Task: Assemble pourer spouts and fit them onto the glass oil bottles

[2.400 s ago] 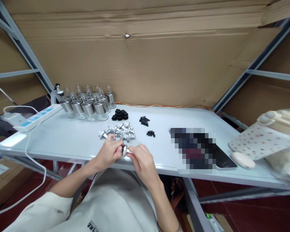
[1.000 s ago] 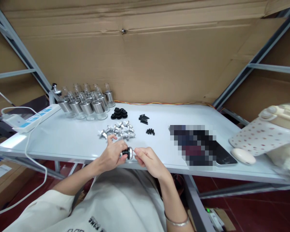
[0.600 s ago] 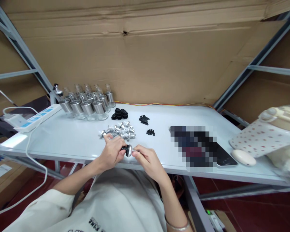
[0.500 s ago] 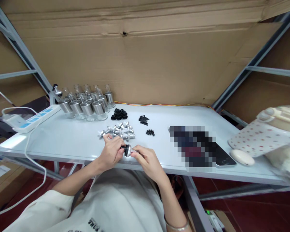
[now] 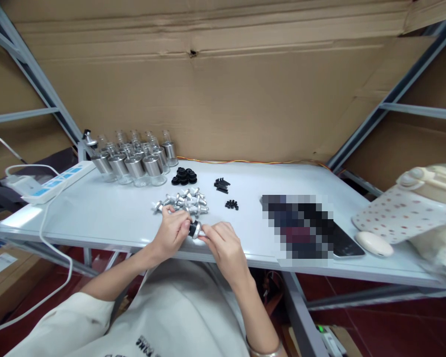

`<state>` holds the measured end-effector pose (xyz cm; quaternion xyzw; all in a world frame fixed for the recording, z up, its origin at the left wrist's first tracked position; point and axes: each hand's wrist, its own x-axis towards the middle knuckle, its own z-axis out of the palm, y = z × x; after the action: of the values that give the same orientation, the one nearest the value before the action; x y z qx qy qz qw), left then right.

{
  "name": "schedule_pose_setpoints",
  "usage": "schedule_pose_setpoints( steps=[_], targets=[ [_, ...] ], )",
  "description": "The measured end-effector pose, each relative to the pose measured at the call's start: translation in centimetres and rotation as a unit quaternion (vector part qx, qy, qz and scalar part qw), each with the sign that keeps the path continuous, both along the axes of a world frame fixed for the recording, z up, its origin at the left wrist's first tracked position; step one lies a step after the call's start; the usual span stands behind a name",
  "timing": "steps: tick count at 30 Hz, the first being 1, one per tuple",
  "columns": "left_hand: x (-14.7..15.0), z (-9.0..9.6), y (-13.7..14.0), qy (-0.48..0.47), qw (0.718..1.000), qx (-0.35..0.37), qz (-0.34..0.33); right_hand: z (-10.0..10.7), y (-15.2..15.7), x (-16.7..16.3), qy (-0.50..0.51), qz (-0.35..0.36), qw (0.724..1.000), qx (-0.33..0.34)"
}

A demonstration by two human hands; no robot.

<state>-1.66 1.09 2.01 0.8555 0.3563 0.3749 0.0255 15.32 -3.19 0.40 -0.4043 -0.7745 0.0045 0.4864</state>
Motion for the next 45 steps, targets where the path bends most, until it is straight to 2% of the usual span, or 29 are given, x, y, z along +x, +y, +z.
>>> schedule_pose_setpoints(
  steps=[3,7,10,13,16,18,21,26,28,32,36,38,41,45],
  targets=[
    [-0.1,0.0,0.0,-0.007,1.000,-0.001,-0.002,-0.5,-0.1,-0.2,-0.022,-0.020,0.999,0.045],
    [-0.1,0.0,0.0,-0.014,1.000,-0.003,-0.016,-0.6,0.0,-0.2,-0.002,-0.010,0.999,0.050],
    [-0.1,0.1,0.0,-0.018,0.999,0.008,-0.026,-0.4,0.1,0.0,0.033,0.017,0.999,-0.003],
    [-0.1,0.1,0.0,-0.019,0.999,0.014,-0.033,-0.1,0.0,0.4,0.081,0.046,0.990,-0.104],
    [-0.2,0.0,0.1,-0.031,0.999,0.006,-0.030,-0.1,0.0,0.9,0.178,0.058,0.959,-0.215],
    [-0.2,-0.1,0.1,-0.038,0.999,0.000,-0.026,-0.3,0.1,1.1,0.268,0.063,0.927,-0.254],
    [-0.3,-0.3,0.0,-0.039,0.999,-0.002,-0.028,-0.6,0.2,1.3,0.369,0.079,0.889,-0.260],
    [-1.3,0.7,0.8,-0.028,0.999,-0.010,-0.015,-0.8,0.4,1.1,0.435,0.071,0.867,-0.234],
    [-2.3,2.0,1.9,-0.053,0.999,-0.009,0.005,-0.8,0.5,1.1,0.445,0.061,0.865,-0.221],
    [-4.0,5.9,5.3,-0.090,0.994,0.001,0.059,-0.8,0.7,1.1,0.446,0.047,0.870,-0.205],
    [-4.2,9.1,9.3,0.018,0.994,-0.006,0.105,-0.8,0.7,1.1,0.429,0.048,0.878,-0.207],
    [-3.7,9.8,11.2,0.104,0.986,-0.008,0.128,-0.8,0.6,1.1,0.423,0.046,0.881,-0.208],
    [-2.6,9.9,13.8,0.224,0.957,-0.016,0.181,-0.9,0.6,1.1,0.420,0.046,0.881,-0.214],
    [-1.8,9.3,17.0,0.291,0.931,-0.035,0.219,-0.8,0.7,1.2,0.409,0.049,0.884,-0.219]
  ],
)
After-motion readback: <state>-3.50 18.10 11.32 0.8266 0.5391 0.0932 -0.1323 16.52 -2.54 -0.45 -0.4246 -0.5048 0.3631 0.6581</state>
